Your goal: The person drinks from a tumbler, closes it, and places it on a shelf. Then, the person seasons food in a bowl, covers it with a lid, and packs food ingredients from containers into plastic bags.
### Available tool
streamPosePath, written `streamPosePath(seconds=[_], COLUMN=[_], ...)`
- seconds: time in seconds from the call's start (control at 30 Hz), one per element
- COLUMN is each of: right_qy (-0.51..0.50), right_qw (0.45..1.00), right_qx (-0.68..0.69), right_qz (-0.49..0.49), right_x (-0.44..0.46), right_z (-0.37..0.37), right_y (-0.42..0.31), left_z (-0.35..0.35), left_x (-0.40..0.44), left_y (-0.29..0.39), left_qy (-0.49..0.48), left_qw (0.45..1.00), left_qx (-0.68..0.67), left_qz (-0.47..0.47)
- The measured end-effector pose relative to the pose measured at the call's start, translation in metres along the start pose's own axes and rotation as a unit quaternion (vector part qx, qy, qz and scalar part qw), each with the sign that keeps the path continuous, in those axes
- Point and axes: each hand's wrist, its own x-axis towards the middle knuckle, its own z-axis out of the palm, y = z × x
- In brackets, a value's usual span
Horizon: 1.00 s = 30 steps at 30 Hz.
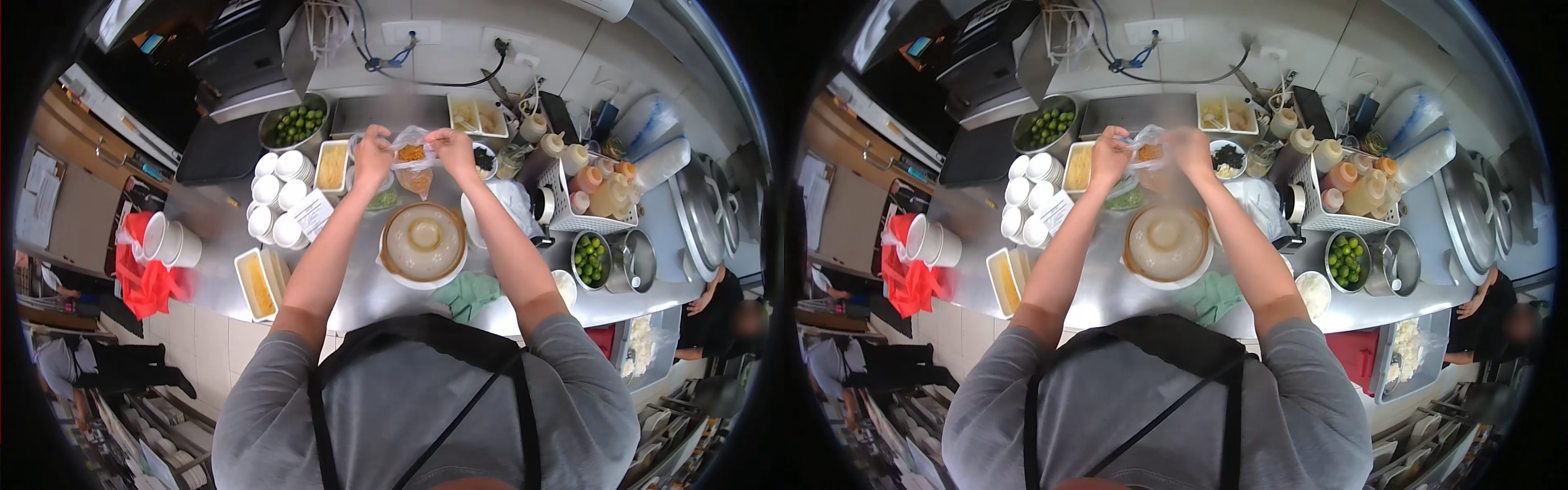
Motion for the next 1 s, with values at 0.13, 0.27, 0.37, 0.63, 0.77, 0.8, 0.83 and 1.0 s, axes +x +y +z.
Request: streamPosePath(seconds=[0.13,0.27,0.37,0.63,0.77,0.8,0.83,1.0], right_qy=[-0.043,-0.022,0.060,-0.085,-0.104,-0.106,-0.068,-0.043], right_qw=[0.994,0.940,0.782,0.734,0.747,0.746,0.770,0.803], right_qx=[-0.091,-0.330,-0.613,-0.647,-0.649,-0.648,-0.610,-0.523], right_qz=[-0.048,-0.089,-0.098,-0.189,-0.105,-0.109,-0.175,-0.282], right_x=[0.039,0.037,0.063,0.074,0.087,0.086,0.083,0.025], right_z=[0.022,-0.001,-0.031,-0.061,-0.067,-0.069,-0.072,-0.055], right_y=[0.073,0.028,0.056,0.072,0.059,0.054,0.045,-0.019], left_z=[0.039,0.046,0.027,0.004,-0.003,-0.006,-0.010,-0.022], left_x=[0.033,0.034,0.029,0.007,-0.011,-0.018,-0.026,-0.056], left_y=[-0.059,-0.102,-0.088,-0.041,-0.015,-0.012,-0.005,-0.001], left_qy=[0.041,0.031,0.037,-0.030,-0.047,-0.043,-0.058,-0.142], left_qw=[0.992,0.989,0.995,0.997,0.999,0.999,0.998,0.970], left_qx=[0.119,0.146,0.090,-0.064,-0.025,-0.024,-0.032,-0.168], left_qz=[-0.018,-0.005,-0.021,-0.023,0.008,0.006,-0.003,-0.103])
